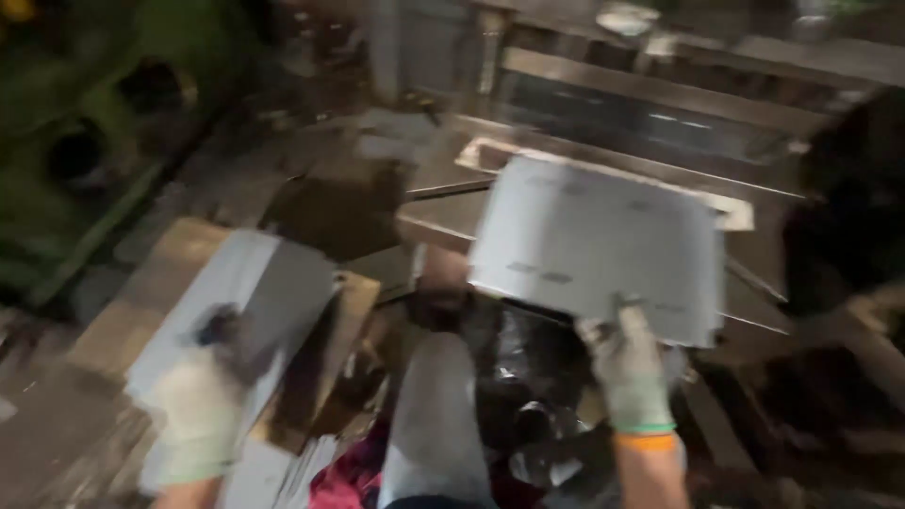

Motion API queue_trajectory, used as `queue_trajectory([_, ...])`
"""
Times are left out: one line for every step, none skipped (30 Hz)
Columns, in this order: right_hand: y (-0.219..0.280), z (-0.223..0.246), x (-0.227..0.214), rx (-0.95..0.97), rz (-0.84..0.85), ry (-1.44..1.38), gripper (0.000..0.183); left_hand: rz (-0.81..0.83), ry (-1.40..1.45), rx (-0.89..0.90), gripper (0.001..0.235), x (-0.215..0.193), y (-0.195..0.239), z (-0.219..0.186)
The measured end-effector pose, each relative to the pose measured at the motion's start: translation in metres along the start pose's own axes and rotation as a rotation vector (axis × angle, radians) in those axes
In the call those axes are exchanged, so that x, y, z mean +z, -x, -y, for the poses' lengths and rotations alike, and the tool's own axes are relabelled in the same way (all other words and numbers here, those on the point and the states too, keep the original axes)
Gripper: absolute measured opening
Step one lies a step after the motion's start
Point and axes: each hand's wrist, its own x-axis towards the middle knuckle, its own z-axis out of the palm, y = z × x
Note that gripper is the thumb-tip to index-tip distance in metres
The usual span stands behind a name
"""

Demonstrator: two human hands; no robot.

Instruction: The recorder is using a hydraulic press or similar machinery to process metal sheets.

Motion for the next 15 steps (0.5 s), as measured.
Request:
queue_trajectory([0.012, 0.001, -0.005, -0.03, -0.028, 0.008, 0.029, 0.0, 0.03, 0.029, 0.014, -0.035, -0.025, -0.029])
queue_trajectory([0.02, -0.002, -0.007, 0.05, -0.044, -0.021, 0.031, -0.023, 0.42, -0.266, 0.027, -0.077, -0.051, -0.055])
queue_trajectory([0.027, -0.006, -0.008, 0.129, -0.058, -0.052, 0.034, -0.012, 0.812, -0.562, 0.043, -0.128, -0.069, -0.077])
queue_trajectory([0.028, -0.011, -0.011, 0.097, -0.085, -0.063, 0.034, 0.001, 0.832, -0.524, 0.043, -0.115, -0.076, -0.087])
queue_trajectory([0.029, -0.018, -0.013, 0.077, -0.056, -0.067, 0.036, 0.072, 1.208, -0.623, 0.036, -0.102, -0.084, -0.097])
queue_trajectory([0.028, -0.022, -0.017, 0.071, -0.014, -0.063, 0.038, 0.151, 1.576, -0.742, 0.042, -0.091, -0.083, -0.107])
queue_trajectory([0.03, -0.014, -0.008, 0.053, -0.028, -0.064, 0.038, 0.167, 1.587, -0.726, 0.042, -0.123, -0.101, -0.159])
queue_trajectory([0.035, -0.006, 0.0, 0.068, -0.052, -0.033, 0.038, 0.188, 1.697, -0.732, 0.042, -0.16, -0.104, -0.204])
queue_trajectory([0.041, 0.0, 0.008, 0.082, -0.076, -0.003, 0.039, 0.21, 1.808, -0.739, 0.043, -0.203, -0.1, -0.242])
queue_trajectory([0.042, -0.001, 0.005, 0.071, -0.074, 0.002, 0.039, 0.21, 1.821, -0.734, 0.043, -0.196, -0.104, -0.265])
queue_trajectory([0.042, -0.002, 0.002, 0.097, -0.084, -0.044, 0.037, 0.261, 1.894, -0.791, 0.036, -0.19, -0.108, -0.287])
queue_trajectory([0.043, -0.004, -0.001, 0.125, -0.092, -0.092, 0.037, 0.314, 1.963, -0.849, 0.032, -0.185, -0.112, -0.307])
queue_trajectory([0.041, -0.01, -0.013, 0.116, -0.09, -0.088, 0.037, 0.314, 1.973, -0.845, 0.032, -0.172, -0.112, -0.322])
queue_trajectory([0.041, -0.018, -0.025, 0.095, -0.037, -0.124, 0.03, 0.353, 2.061, -0.814, 0.026, -0.159, -0.112, -0.336])
queue_trajectory([0.041, -0.026, -0.037, 0.074, 0.016, -0.16, 0.023, 0.394, 2.149, -0.782, 0.023, -0.146, -0.112, -0.352])
